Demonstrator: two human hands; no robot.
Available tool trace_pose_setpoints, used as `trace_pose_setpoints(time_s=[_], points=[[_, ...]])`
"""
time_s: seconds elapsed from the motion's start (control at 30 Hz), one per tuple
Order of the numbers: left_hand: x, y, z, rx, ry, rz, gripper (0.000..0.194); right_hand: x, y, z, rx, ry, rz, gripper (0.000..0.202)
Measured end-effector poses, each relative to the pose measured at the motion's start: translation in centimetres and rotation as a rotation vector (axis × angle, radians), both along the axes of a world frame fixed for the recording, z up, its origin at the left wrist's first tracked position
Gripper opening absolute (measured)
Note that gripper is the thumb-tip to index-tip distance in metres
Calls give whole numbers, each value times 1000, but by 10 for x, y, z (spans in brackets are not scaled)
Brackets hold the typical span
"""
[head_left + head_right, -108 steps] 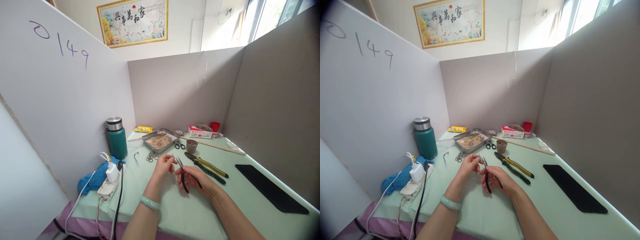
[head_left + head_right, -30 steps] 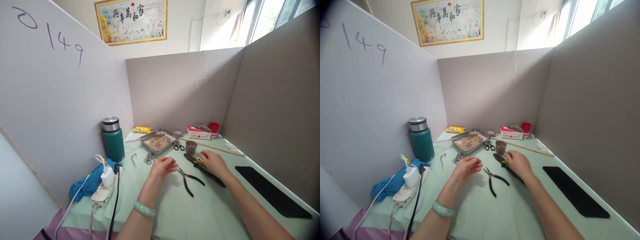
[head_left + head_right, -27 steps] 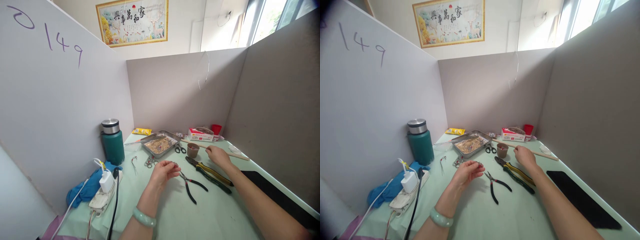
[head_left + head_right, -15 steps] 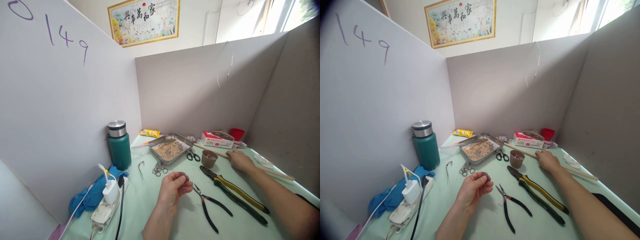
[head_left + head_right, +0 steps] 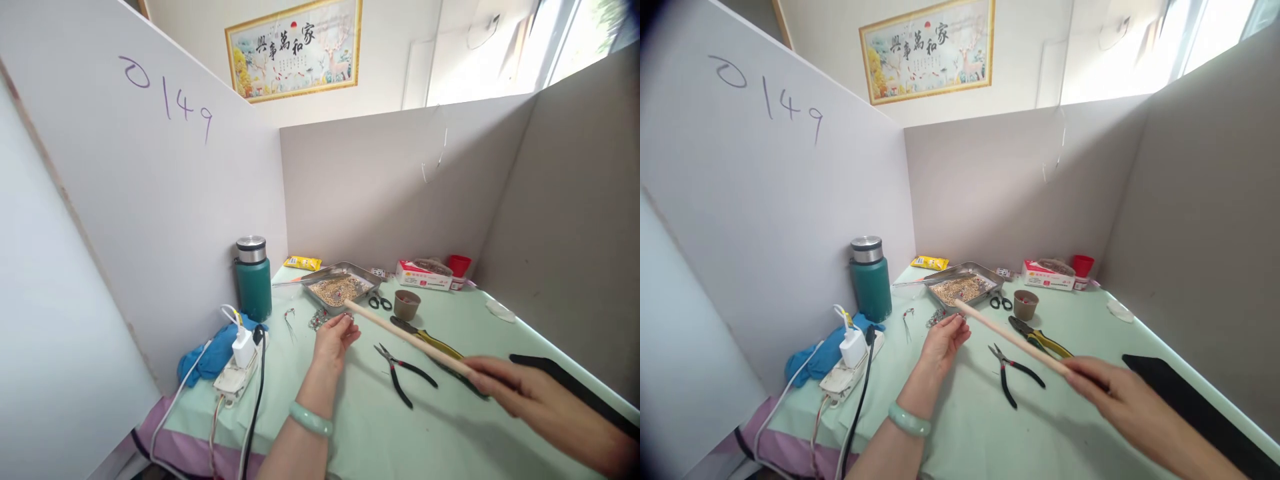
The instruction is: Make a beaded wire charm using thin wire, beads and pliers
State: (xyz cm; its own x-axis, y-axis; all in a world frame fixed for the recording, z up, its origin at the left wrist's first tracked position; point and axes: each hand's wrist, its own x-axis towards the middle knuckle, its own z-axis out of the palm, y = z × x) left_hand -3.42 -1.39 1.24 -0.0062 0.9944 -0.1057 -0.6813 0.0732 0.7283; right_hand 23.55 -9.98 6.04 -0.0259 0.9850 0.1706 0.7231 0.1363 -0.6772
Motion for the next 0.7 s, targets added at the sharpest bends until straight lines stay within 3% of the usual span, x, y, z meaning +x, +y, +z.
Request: trace_pose_setpoints(time_s=[0.13,0.27,0.7], points=[[0,-3,-1,43,4,-54,16,-4,-32,-22,-125,-6,81,34],[1,-5,0,90,37,-119,26,-1,-31,-34,-159,-18,54,35],[5,-6,2,275,219,-51,39,-8,-34,-49,-86,52,18,33]])
